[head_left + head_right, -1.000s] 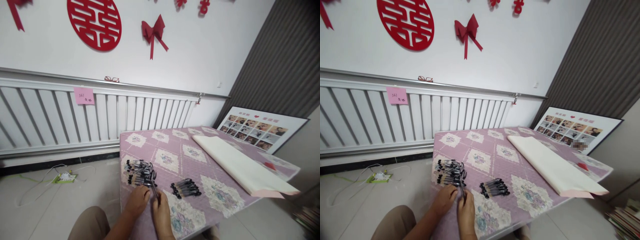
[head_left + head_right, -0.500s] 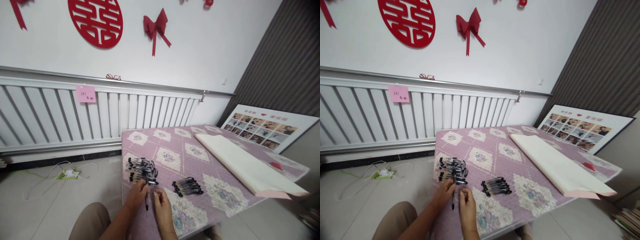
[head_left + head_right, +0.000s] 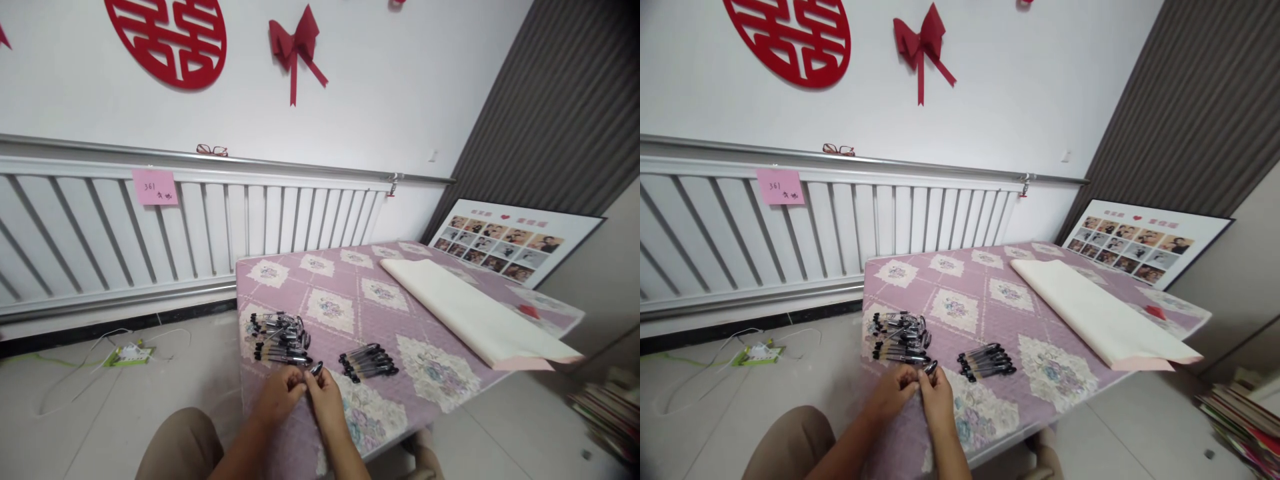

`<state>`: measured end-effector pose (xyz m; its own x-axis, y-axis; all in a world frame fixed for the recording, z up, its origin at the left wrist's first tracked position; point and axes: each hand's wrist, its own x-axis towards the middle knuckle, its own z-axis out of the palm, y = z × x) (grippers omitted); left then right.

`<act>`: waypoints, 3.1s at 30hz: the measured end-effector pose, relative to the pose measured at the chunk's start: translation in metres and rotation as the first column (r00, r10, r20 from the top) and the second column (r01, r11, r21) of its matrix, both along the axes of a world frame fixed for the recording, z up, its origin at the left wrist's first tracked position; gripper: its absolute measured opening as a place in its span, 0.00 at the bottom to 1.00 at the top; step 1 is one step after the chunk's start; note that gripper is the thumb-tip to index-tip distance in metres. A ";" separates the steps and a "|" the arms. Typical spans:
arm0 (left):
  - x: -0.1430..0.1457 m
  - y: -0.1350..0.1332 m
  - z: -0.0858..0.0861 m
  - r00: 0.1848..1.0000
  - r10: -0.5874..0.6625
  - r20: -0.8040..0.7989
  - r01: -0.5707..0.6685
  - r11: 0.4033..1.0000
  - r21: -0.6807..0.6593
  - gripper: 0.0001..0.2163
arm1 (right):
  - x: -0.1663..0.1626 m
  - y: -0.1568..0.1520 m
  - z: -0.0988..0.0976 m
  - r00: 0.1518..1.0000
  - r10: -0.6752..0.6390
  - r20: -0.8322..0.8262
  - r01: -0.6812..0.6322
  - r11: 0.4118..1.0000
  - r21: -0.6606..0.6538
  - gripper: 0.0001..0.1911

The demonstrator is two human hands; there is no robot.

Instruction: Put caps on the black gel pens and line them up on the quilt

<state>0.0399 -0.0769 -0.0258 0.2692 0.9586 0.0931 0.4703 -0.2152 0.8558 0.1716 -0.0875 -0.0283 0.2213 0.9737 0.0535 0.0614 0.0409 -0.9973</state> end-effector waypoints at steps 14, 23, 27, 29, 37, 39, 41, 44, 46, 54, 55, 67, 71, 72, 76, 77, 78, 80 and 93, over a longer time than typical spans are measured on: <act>0.000 -0.007 0.007 0.990 0.006 -0.142 0.010 0.994 0.108 0.08 | 0.016 -0.004 0.002 0.781 -0.125 -0.611 0.042 0.988 -0.147 0.21; -0.005 0.000 -0.016 0.963 0.163 0.213 -0.196 0.970 0.144 0.15 | 0.007 -0.001 -0.002 0.839 -0.258 -0.480 0.208 0.966 -0.157 0.28; -0.008 0.002 -0.023 0.918 0.284 0.277 -0.323 0.940 0.106 0.15 | 0.002 0.003 -0.005 0.958 -0.146 -0.247 0.112 0.983 -0.145 0.20; -0.008 0.003 -0.024 0.917 0.288 0.277 -0.324 0.941 0.097 0.15 | 0.002 0.004 -0.004 0.968 -0.127 -0.218 0.095 0.984 -0.150 0.17; -0.008 0.001 -0.027 0.899 0.320 0.298 -0.381 0.908 0.175 0.14 | 0.004 0.004 0.006 0.986 0.008 -0.167 -0.043 0.977 -0.208 0.18; -0.008 0.000 -0.026 0.909 0.309 0.279 -0.379 0.890 0.252 0.13 | 0.004 0.003 0.009 0.983 0.043 -0.180 -0.081 0.973 -0.214 0.24; -0.007 -0.002 -0.023 0.933 0.280 0.227 -0.341 0.889 0.307 0.13 | 0.004 0.002 0.011 0.982 0.051 -0.183 -0.090 0.974 -0.210 0.28; -0.006 -0.006 -0.017 0.965 0.234 0.121 -0.262 0.896 0.359 0.14 | 0.004 0.000 0.010 0.985 -0.012 -0.172 -0.020 0.983 -0.184 0.23; -0.005 -0.008 -0.013 0.977 0.210 0.047 -0.212 0.900 0.380 0.14 | 0.004 -0.002 0.009 0.983 -0.049 -0.175 0.020 0.986 -0.165 0.19; 0.000 -0.014 -0.004 0.967 0.164 -0.193 -0.058 0.886 0.460 0.12 | 0.003 -0.007 0.010 0.986 -0.059 -0.156 0.034 0.987 -0.160 0.24; 0.001 -0.015 -0.004 0.962 0.163 -0.220 -0.044 0.885 0.463 0.11 | 0.003 -0.007 0.010 0.987 -0.056 -0.154 0.031 0.987 -0.157 0.24; 0.002 -0.017 -0.002 0.916 0.218 -0.336 -0.051 0.895 0.443 0.07 | 0.002 -0.007 0.011 0.988 -0.048 -0.144 0.026 0.989 -0.149 0.21; 0.003 -0.017 -0.001 0.907 0.226 -0.355 -0.049 0.895 0.444 0.07 | 0.002 -0.008 0.011 0.986 -0.037 -0.163 0.013 0.989 -0.145 0.20; 0.003 -0.018 -0.001 0.907 0.224 -0.357 -0.048 0.896 0.440 0.07 | 0.003 -0.008 0.010 0.985 -0.033 -0.170 0.008 0.989 -0.144 0.20; 0.003 -0.018 0.001 0.907 0.222 -0.358 -0.054 0.905 0.423 0.07 | 0.005 -0.008 0.009 0.980 -0.013 -0.198 -0.017 0.989 -0.144 0.21; 0.003 -0.018 0.002 0.907 0.223 -0.357 -0.058 0.906 0.419 0.07 | 0.006 -0.007 0.009 0.979 -0.014 -0.203 -0.016 0.989 -0.147 0.21; 0.003 -0.018 0.002 0.907 0.225 -0.355 -0.062 0.907 0.416 0.07 | 0.006 -0.007 0.009 0.979 -0.021 -0.202 -0.009 0.989 -0.150 0.22; 0.003 -0.018 0.002 0.910 0.227 -0.346 -0.068 0.907 0.415 0.07 | 0.005 -0.006 0.008 0.983 -0.045 -0.178 0.016 0.987 -0.162 0.21; 0.003 -0.017 -0.001 0.917 0.216 -0.336 -0.069 0.914 0.400 0.07 | 0.007 -0.007 0.010 0.981 -0.002 -0.192 -0.031 0.985 -0.169 0.18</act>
<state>0.0425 -0.0942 -0.0265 0.2172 0.9024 0.3722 0.7830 -0.3888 0.4856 0.1787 -0.0949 -0.0183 0.1970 0.9681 -0.1550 -0.1303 -0.1308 -0.9828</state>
